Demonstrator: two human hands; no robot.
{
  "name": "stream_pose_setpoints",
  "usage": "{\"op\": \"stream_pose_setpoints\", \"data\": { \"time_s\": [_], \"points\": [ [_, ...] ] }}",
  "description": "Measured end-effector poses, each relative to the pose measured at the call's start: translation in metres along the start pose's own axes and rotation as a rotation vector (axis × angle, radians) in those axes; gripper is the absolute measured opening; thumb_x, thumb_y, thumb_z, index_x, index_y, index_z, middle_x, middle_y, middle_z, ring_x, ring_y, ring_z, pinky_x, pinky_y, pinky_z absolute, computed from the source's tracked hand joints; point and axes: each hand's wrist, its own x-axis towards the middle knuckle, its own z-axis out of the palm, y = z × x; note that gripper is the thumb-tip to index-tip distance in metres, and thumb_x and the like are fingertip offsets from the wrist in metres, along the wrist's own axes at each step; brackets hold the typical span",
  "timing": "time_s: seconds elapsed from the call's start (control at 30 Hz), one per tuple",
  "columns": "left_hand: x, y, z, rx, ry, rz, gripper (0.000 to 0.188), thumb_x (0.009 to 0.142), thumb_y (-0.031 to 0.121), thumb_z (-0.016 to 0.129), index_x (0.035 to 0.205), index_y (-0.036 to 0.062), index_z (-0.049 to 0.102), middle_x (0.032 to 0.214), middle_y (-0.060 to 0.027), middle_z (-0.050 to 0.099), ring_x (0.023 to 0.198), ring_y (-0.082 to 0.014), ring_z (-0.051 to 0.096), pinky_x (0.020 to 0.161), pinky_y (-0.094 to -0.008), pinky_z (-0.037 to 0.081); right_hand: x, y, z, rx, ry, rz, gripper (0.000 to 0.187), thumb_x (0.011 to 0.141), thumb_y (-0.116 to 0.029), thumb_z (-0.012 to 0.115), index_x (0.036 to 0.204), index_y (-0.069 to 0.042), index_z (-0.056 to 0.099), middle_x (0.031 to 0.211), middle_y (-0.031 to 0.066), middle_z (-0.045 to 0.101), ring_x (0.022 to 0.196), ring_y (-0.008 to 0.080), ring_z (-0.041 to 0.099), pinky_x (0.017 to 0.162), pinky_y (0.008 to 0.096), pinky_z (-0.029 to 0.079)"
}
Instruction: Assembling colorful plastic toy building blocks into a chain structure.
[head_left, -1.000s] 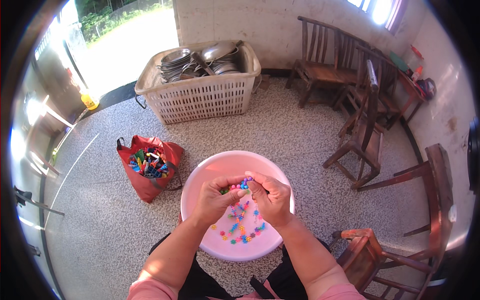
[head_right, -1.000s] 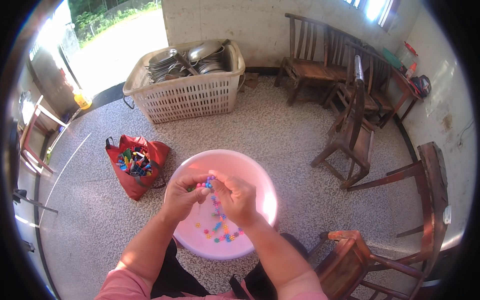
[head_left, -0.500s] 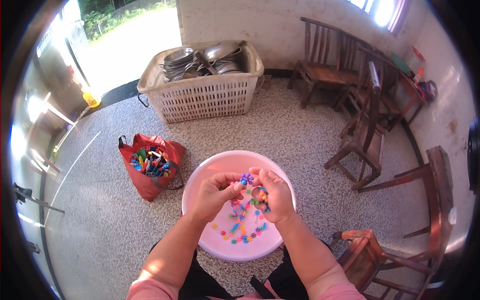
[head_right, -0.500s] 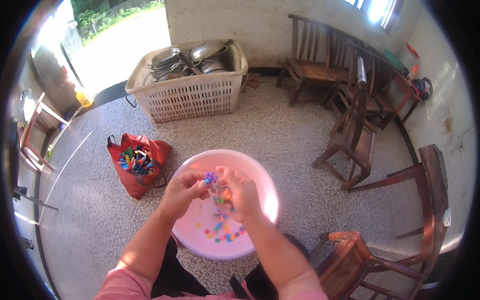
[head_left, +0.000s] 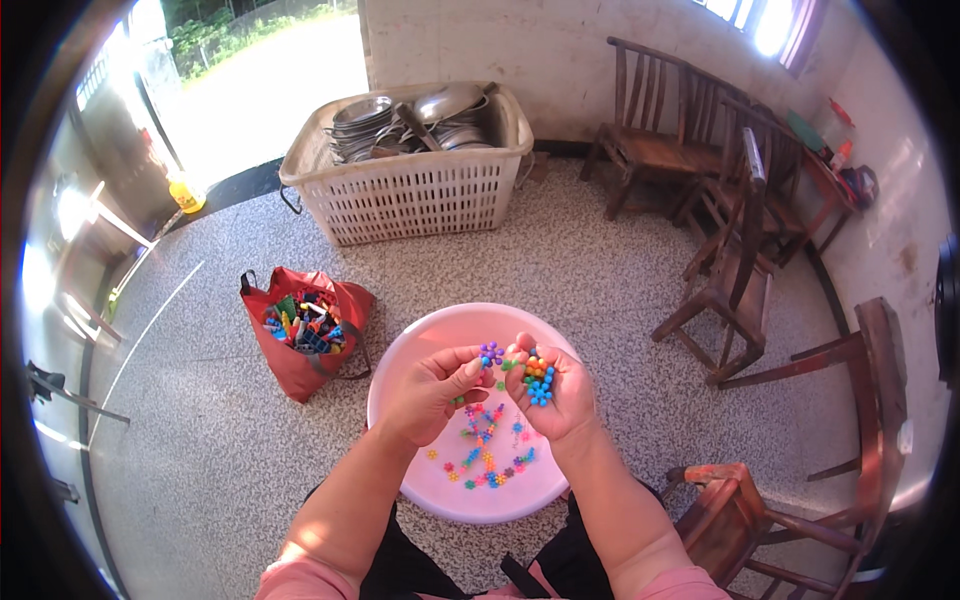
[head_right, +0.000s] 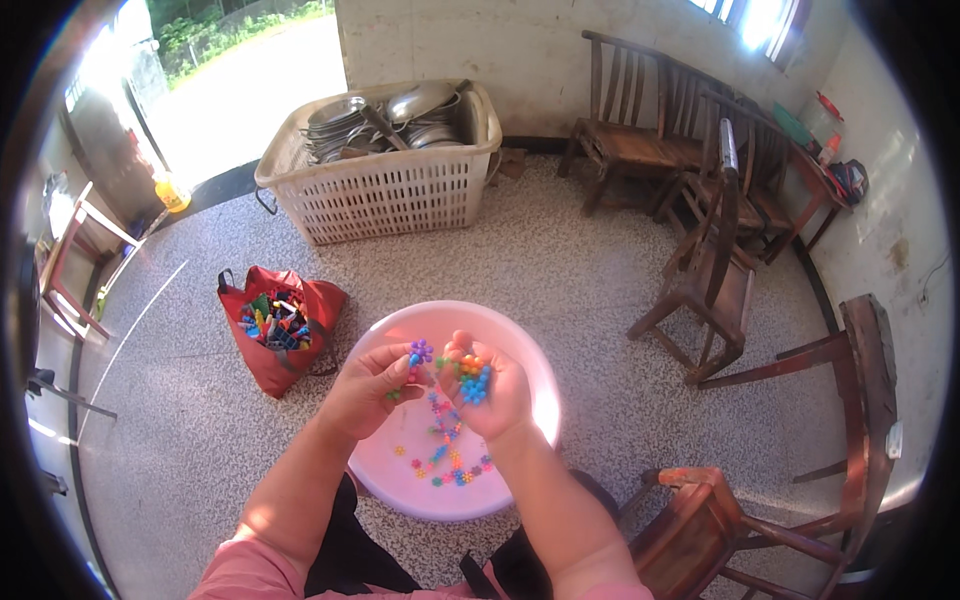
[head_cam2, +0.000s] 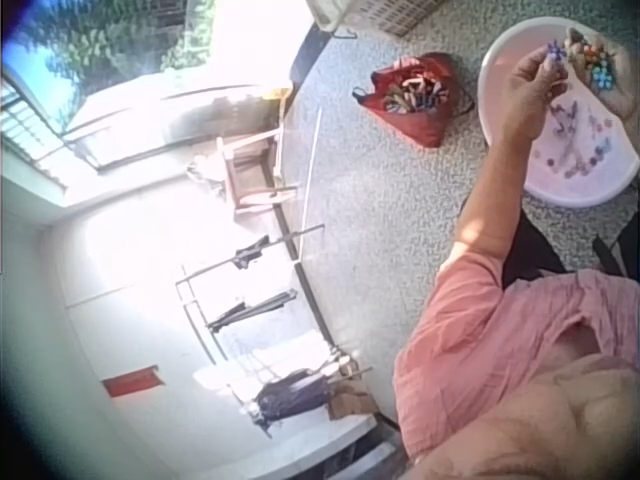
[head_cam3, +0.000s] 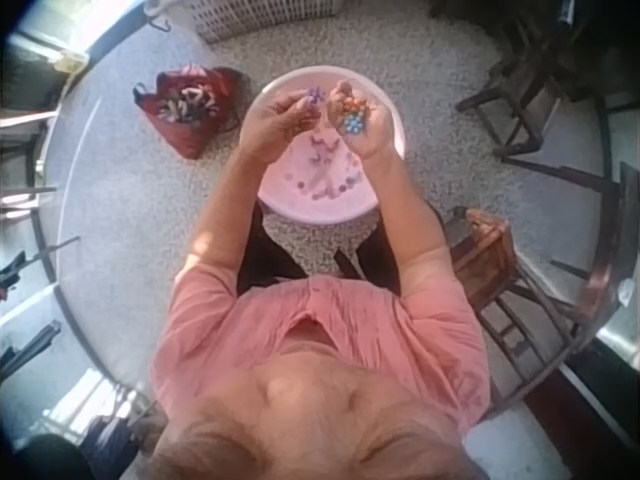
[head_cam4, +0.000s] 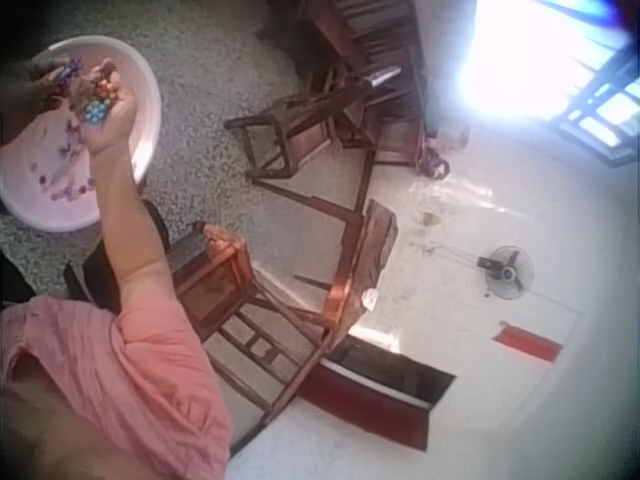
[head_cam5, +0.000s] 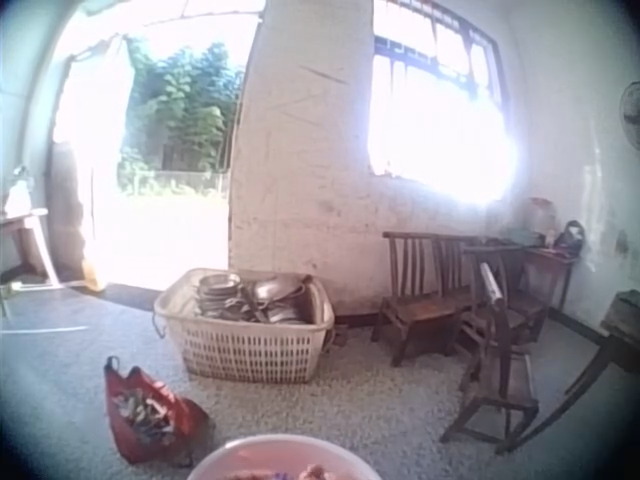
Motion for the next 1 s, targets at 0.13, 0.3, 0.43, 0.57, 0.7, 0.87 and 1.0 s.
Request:
{"op": "stream_pose_setpoints", "data": {
  "time_s": [0.13,0.3,0.43,0.57,0.7,0.87,1.0],
  "points": [
    [0.003,-0.002,0.009,-0.025,-0.064,0.049,0.029,0.086,0.019,0.058,0.109,0.0028,0.054,0.095,-0.0042,0.061,0.089,-0.0123,0.057,0.078,-0.0273,0.047,-0.003,0.005,-0.003,-0.085,-0.039,0.111,0.017,0.086,-0.007,0.044,0.101,-0.001,0.048,0.09,0.0129,0.055,0.081,0.0213,0.058,0.066,0.034,0.054],
    [0.003,-0.003,0.01,-0.04,-0.01,0.006,0.028,0.086,0.018,0.057,0.108,0.0018,0.053,0.097,-0.0058,0.06,0.089,-0.0143,0.058,0.079,-0.0301,0.049,-0.003,0.002,-0.001,-0.188,0.011,0.079,0.018,0.086,-0.006,0.044,0.102,-0.001,0.05,0.091,0.0134,0.057,0.082,0.0237,0.059,0.07,0.0384,0.055],
    [0.005,-0.006,0.008,-0.145,0.095,-0.005,0.026,0.086,0.016,0.056,0.108,0.0018,0.053,0.094,-0.0068,0.06,0.088,-0.0156,0.059,0.077,-0.0308,0.051,-0.004,0.005,-0.004,-0.192,0.018,0.069,0.02,0.085,-0.004,0.046,0.103,0.0,0.052,0.093,0.0149,0.059,0.082,0.025,0.061,0.074,0.0394,0.055],
    [0.009,-0.009,0.004,-0.21,0.049,0.042,0.023,0.086,0.014,0.056,0.105,0.0028,0.054,0.092,-0.0065,0.06,0.085,-0.0151,0.059,0.074,-0.0293,0.051,-0.005,0.011,-0.006,-0.361,0.054,0.057,0.019,0.084,-0.001,0.048,0.102,0.0,0.053,0.094,0.014,0.059,0.082,0.0237,0.061,0.075,0.0366,0.055],
    [0.008,-0.007,0.005,-0.14,0.024,0.099,0.02,0.084,0.012,0.059,0.103,0.0052,0.054,0.091,-0.0056,0.06,0.08,-0.0131,0.059,0.069,-0.0264,0.05,-0.006,0.016,-0.006,-0.413,0.117,0.036,0.022,0.084,-0.003,0.053,0.105,0.0,0.049,0.093,0.0123,0.057,0.085,0.0205,0.059,0.075,0.0282,0.053],
    [0.004,0.0,0.012,0.055,-0.005,0.193,0.018,0.083,0.007,0.059,0.1,0.0062,0.055,0.083,-0.0041,0.059,0.072,-0.013,0.058,0.065,-0.025,0.048,-0.006,0.011,-0.012,-0.406,0.17,0.021,0.024,0.084,-0.006,0.056,0.106,0.0,0.049,0.091,0.0126,0.057,0.082,0.0205,0.06,0.076,0.0283,0.053],
    [0.0,0.004,0.012,0.102,-0.012,0.195,0.023,0.082,0.012,0.062,0.102,0.0048,0.054,0.082,-0.0013,0.058,0.065,-0.0072,0.054,0.057,-0.02,0.044,-0.003,0.01,-0.008,-0.358,0.137,0.015,0.02,0.086,-0.006,0.051,0.106,0.0,0.049,0.095,0.0134,0.057,0.088,0.0213,0.059,0.078,0.03,0.052]
  ]
}}
